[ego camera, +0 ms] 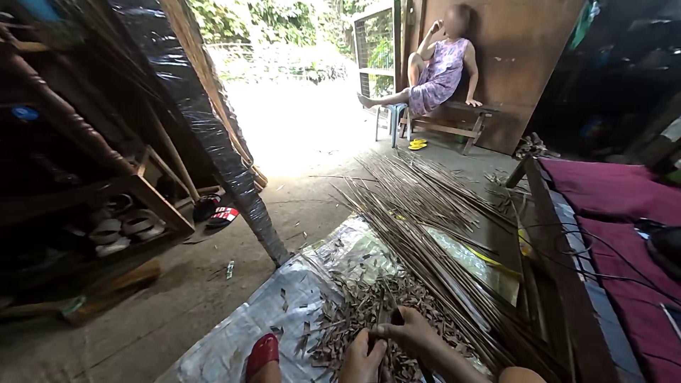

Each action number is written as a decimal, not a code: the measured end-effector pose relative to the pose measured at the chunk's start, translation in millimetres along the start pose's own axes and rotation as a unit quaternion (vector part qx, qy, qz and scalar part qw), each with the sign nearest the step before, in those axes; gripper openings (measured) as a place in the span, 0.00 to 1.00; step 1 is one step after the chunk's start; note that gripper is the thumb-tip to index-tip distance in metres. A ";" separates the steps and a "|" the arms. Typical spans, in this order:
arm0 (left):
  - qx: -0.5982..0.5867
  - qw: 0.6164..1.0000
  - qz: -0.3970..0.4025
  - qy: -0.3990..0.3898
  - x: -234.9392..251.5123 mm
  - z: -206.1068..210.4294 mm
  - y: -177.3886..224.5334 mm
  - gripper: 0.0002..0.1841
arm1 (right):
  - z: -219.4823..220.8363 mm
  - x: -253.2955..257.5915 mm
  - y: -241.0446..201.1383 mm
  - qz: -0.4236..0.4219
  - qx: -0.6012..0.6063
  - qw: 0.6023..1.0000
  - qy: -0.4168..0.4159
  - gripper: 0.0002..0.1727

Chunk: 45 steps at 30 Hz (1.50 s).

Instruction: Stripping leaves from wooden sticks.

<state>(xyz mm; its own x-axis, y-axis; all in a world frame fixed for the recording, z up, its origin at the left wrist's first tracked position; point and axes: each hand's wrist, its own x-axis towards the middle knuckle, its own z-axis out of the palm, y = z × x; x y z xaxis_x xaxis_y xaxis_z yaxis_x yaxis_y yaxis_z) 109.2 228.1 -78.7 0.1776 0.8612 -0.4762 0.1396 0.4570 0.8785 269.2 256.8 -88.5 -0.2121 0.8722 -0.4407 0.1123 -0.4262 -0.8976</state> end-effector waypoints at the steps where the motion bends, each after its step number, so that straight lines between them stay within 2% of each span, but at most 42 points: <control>1: 0.007 1.000 0.001 0.001 0.4 -0.6 -0.7 0.08 | 1.2 0.9 0.6 0.010 0.008 1.000 -0.004 0.12; 7: 0.014 1.000 0.013 0.001 0.9 -4.5 0.3 0.06 | 0.6 -2.0 -4.4 0.011 0.062 0.998 -0.030 0.08; 13: -0.051 0.999 0.004 -0.006 0.1 -5.1 2.0 0.07 | -1.6 -1.9 -3.0 -0.017 0.083 0.994 -0.065 0.07; 17: -0.075 0.997 0.008 -0.001 1.0 -4.4 1.0 0.09 | -0.5 -3.2 -4.1 -0.041 0.080 0.994 -0.064 0.05; 23: -0.059 0.998 0.030 0.019 3.0 -3.0 5.1 0.07 | -2.2 -4.0 -7.9 -0.047 0.068 0.995 -0.058 0.05; 26: -0.058 0.997 0.034 0.033 1.1 -4.5 10.0 0.08 | 1.1 -9.1 -8.6 -0.060 0.081 0.994 -0.050 0.10; 30: -0.052 0.997 0.031 0.058 -0.1 -9.2 16.9 0.09 | 7.7 -9.8 -5.7 -0.042 0.133 0.989 -0.048 0.25; 35: -0.051 0.996 0.035 0.062 0.8 -10.6 16.1 0.09 | 14.2 -9.4 -2.9 -0.056 0.145 0.984 -0.089 0.19; 42: -0.062 0.996 0.032 0.062 0.3 -8.8 18.3 0.08 | 18.9 -10.3 -1.2 -0.096 0.145 0.982 -0.078 0.18; 45: -0.097 0.993 0.039 0.058 -2.4 -9.0 19.9 0.08 | 16.8 -6.3 4.2 -0.151 0.074 0.984 -0.067 0.22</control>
<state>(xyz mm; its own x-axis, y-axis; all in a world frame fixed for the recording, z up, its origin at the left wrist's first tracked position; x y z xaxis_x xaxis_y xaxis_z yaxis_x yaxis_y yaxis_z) 102.8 237.1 -59.7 0.0650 0.9103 -0.4088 -0.0621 0.4125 0.9088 254.7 245.5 -89.5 -0.3404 0.9294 -0.1424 -0.1155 -0.1916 -0.9746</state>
